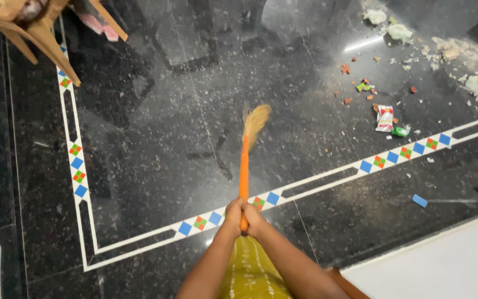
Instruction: The person sweeps debris and powder from a dark stone floor using a broom, moving throughout the room.
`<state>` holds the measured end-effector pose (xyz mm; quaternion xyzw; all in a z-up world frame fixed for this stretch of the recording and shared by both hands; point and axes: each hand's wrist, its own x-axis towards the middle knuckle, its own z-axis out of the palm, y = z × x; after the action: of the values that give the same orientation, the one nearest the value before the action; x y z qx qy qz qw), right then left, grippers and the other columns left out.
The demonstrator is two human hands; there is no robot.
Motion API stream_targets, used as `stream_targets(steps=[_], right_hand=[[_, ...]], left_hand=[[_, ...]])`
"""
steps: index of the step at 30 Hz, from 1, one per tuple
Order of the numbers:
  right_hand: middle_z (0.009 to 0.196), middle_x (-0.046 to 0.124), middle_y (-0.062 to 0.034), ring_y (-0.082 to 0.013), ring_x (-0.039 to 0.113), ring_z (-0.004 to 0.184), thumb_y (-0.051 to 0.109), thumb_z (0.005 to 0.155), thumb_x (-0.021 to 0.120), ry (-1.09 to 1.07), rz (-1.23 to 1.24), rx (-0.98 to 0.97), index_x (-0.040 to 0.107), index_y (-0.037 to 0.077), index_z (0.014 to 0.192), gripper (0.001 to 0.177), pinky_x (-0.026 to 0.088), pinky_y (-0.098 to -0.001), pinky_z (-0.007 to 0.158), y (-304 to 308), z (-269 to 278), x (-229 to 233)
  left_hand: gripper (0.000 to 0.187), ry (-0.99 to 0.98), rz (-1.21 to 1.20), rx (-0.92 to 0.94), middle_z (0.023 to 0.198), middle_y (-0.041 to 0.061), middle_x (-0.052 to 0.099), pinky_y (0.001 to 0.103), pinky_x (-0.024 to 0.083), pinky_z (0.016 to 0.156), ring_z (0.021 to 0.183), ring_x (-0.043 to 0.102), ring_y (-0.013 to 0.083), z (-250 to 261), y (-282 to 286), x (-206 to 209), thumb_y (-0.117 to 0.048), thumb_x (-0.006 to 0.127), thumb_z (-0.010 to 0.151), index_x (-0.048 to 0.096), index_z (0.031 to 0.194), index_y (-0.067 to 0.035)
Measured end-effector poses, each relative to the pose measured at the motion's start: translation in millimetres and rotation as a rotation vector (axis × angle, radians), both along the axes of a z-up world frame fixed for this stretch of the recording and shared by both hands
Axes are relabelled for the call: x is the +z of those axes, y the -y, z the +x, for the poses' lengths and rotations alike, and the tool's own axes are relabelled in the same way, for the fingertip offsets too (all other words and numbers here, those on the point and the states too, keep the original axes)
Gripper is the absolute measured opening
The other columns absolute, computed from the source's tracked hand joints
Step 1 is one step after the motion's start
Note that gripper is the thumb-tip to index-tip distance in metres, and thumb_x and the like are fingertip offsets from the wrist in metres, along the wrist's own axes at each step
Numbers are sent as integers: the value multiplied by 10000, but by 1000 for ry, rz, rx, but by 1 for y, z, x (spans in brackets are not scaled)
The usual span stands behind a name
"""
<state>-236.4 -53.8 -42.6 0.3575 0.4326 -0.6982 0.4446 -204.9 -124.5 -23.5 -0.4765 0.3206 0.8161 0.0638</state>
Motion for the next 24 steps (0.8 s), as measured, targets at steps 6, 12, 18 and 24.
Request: stream_targets(steps=[6,12,18,24], right_hand=[[1076,711,-165,-278,710,959,159,945,472,-29,-120,313,609,17,1202,325,582,-425,886,7,-7,2],[1128,742,-174,-254,732,997,236,1039,508,225,-350,369,663,-21,1212,346,595,-375,922,69,-13,12],[1094,735,-143,-247,727,964,304,1038,497,214,-157,572,651,36,1201,349,594,-437,869,79,-48,14],[1047,738,-157,-281,722,926,269,994,474,306,-179,92,653,44,1185,345,599,-482,841,68,-78,9]], left_hand=[[230,5,-151,291,972,69,644,326,532,748,846,626,164,5,1,13,-212,565,937,650,1108,-82],[310,238,-512,299,1058,122,640,382,516,820,941,612,225,5,48,11,-197,740,929,648,1082,55],[418,215,-113,506,1068,116,680,399,549,853,989,643,272,-27,66,0,-203,739,833,641,1178,12],[672,91,-341,-177,1026,54,654,355,547,752,897,643,226,-87,78,-18,-43,648,740,470,1383,-118]])
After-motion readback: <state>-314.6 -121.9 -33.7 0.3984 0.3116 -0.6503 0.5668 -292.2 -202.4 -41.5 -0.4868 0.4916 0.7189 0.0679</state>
